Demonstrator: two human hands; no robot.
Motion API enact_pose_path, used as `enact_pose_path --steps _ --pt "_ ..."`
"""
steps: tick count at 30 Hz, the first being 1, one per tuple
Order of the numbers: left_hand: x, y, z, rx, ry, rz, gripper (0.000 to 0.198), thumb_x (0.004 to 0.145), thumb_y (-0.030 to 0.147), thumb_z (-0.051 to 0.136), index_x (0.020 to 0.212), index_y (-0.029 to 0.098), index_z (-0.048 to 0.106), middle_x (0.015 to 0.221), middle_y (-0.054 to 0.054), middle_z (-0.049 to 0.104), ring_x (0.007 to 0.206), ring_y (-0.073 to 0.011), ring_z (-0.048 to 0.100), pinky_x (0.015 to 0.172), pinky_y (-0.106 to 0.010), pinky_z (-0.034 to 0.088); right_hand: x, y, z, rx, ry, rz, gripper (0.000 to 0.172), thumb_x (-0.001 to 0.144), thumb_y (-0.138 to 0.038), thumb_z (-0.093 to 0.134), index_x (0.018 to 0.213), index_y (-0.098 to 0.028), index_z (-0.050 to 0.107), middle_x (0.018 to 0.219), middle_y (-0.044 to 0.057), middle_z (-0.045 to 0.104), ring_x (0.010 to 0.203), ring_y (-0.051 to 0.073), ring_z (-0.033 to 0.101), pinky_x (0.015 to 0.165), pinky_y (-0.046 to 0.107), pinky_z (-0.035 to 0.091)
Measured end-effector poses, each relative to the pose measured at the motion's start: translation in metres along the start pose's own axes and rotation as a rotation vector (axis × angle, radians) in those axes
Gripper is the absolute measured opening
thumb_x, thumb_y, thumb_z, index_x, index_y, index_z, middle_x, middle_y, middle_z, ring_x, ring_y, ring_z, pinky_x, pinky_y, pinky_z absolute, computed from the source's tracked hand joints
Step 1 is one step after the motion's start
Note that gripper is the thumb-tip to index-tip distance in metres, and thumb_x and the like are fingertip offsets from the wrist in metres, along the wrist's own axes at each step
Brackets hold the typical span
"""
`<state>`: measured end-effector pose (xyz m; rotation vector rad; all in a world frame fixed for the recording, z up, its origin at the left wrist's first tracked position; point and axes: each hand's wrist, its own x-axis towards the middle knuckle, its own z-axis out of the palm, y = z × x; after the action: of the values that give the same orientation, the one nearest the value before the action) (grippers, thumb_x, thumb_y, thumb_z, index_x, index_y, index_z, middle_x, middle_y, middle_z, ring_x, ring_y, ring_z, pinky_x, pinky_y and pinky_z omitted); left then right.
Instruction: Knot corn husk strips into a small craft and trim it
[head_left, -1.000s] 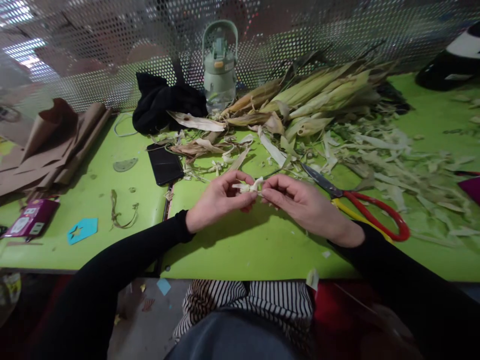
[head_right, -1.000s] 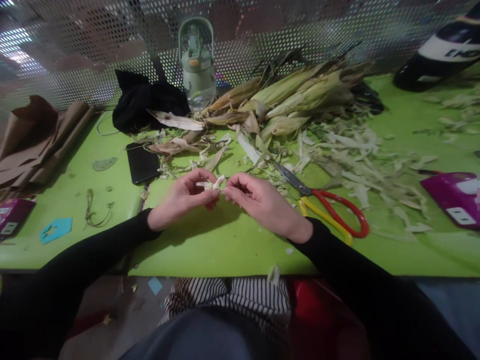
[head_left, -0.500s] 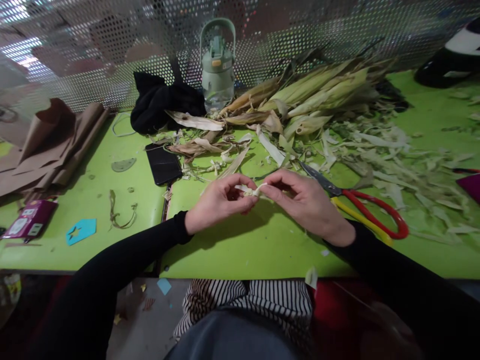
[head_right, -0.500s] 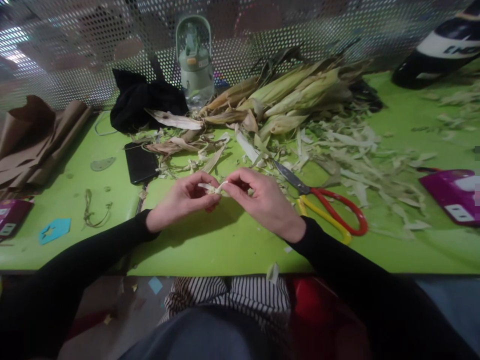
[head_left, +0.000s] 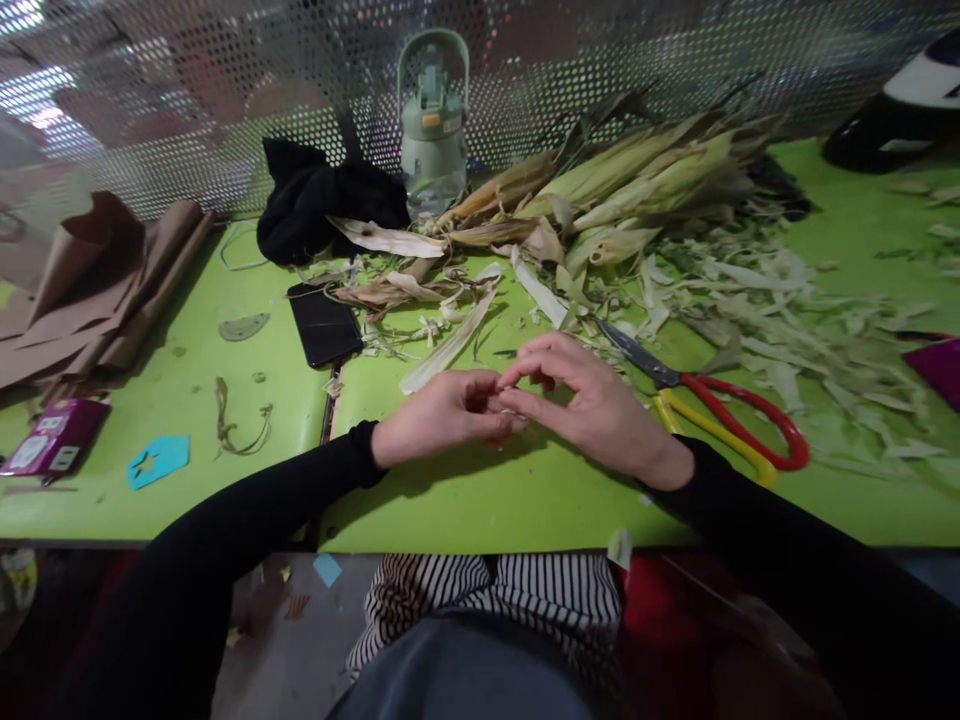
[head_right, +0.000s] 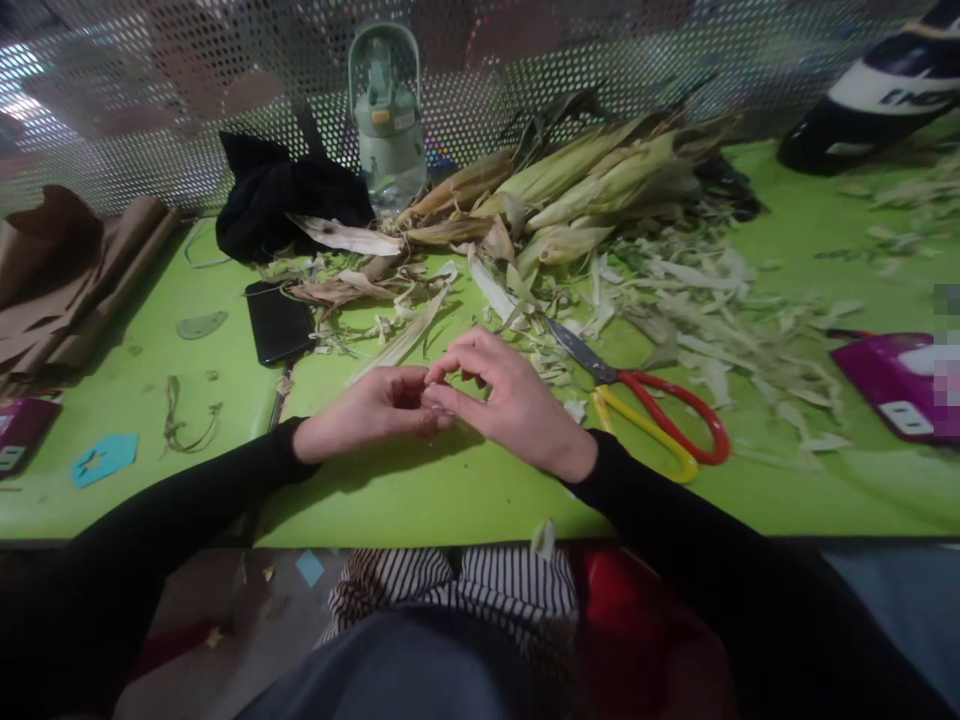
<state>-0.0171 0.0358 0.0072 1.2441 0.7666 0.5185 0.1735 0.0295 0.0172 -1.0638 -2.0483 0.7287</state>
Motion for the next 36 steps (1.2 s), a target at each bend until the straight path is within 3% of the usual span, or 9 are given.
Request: enact_pose_path --steps 4,8,14,20,24,28,36 --pt "-0.003 0.003 0.001 -0.016 0.007 0.009 0.031 0.074 0.027 0.081 0.093 0.012 0.062 0.066 0.006 0.054 0.062 -0.0069 0.055 0.06 -0.022 0.045 0.001 0.002 0.001 0.133 -0.004 0.112 0.013 0.088 -0.033 0.068 0.082 -0.022 0.067 0.082 0.001 0.064 0.072 0.015 0.059 0.066 0.03 0.045" --pt "-0.004 0.001 0.003 -0.001 0.0 0.008 0.035 0.075 0.037 0.081 0.092 0.011 0.065 0.069 0.003 0.058 0.063 -0.0072 0.054 0.062 -0.023 0.045 0.0 0.0 0.003 0.161 0.018 0.122 0.013 0.085 -0.032 0.071 0.08 -0.022 0.067 0.08 0.0 0.063 0.071 0.015 0.058 0.065 0.029 0.045" --pt "-0.003 -0.004 0.01 -0.05 -0.086 -0.016 0.037 0.071 0.041 0.084 0.075 0.011 0.062 0.066 0.001 0.062 0.06 -0.0079 0.056 0.063 -0.025 0.047 -0.001 -0.002 0.008 0.189 0.099 0.163 0.015 0.086 -0.034 0.069 0.079 -0.022 0.062 0.077 0.0 0.062 0.068 0.014 0.055 0.063 0.029 0.045" --pt "-0.001 -0.004 0.01 -0.239 0.084 0.062 0.031 0.075 0.032 0.082 0.088 0.013 0.06 0.07 0.002 0.066 0.063 -0.0077 0.062 0.069 -0.024 0.053 -0.001 0.003 -0.001 0.237 0.204 0.275 0.031 0.092 -0.055 0.057 0.092 -0.024 0.057 0.074 -0.001 0.057 0.063 0.014 0.05 0.056 0.028 0.041" --pt "0.002 -0.003 0.001 -0.219 0.199 0.162 0.031 0.077 0.028 0.079 0.096 0.015 0.058 0.071 0.003 0.067 0.066 -0.0088 0.066 0.07 -0.024 0.055 0.0 0.002 -0.006 0.037 -0.016 0.225 0.046 0.095 -0.062 0.047 0.072 -0.022 0.054 0.061 -0.002 0.047 0.055 0.013 0.043 0.051 0.029 0.032" --pt "0.002 -0.003 -0.004 -0.174 0.176 0.21 0.032 0.077 0.026 0.077 0.1 0.014 0.059 0.073 0.002 0.069 0.063 -0.0078 0.065 0.067 -0.023 0.055 0.0 0.002 -0.004 0.015 -0.176 0.136 0.041 0.097 -0.053 0.05 0.074 -0.021 0.06 0.067 -0.001 0.057 0.062 0.014 0.051 0.058 0.028 0.037" --pt "-0.002 0.007 -0.009 -0.201 0.165 0.16 0.021 0.08 0.024 0.074 0.091 0.014 0.058 0.067 0.003 0.068 0.056 -0.0073 0.064 0.061 -0.022 0.054 -0.001 0.002 -0.013 0.146 -0.123 0.179 0.039 0.094 -0.047 0.057 0.065 -0.022 0.053 0.061 -0.004 0.043 0.055 0.011 0.038 0.051 0.026 0.032"
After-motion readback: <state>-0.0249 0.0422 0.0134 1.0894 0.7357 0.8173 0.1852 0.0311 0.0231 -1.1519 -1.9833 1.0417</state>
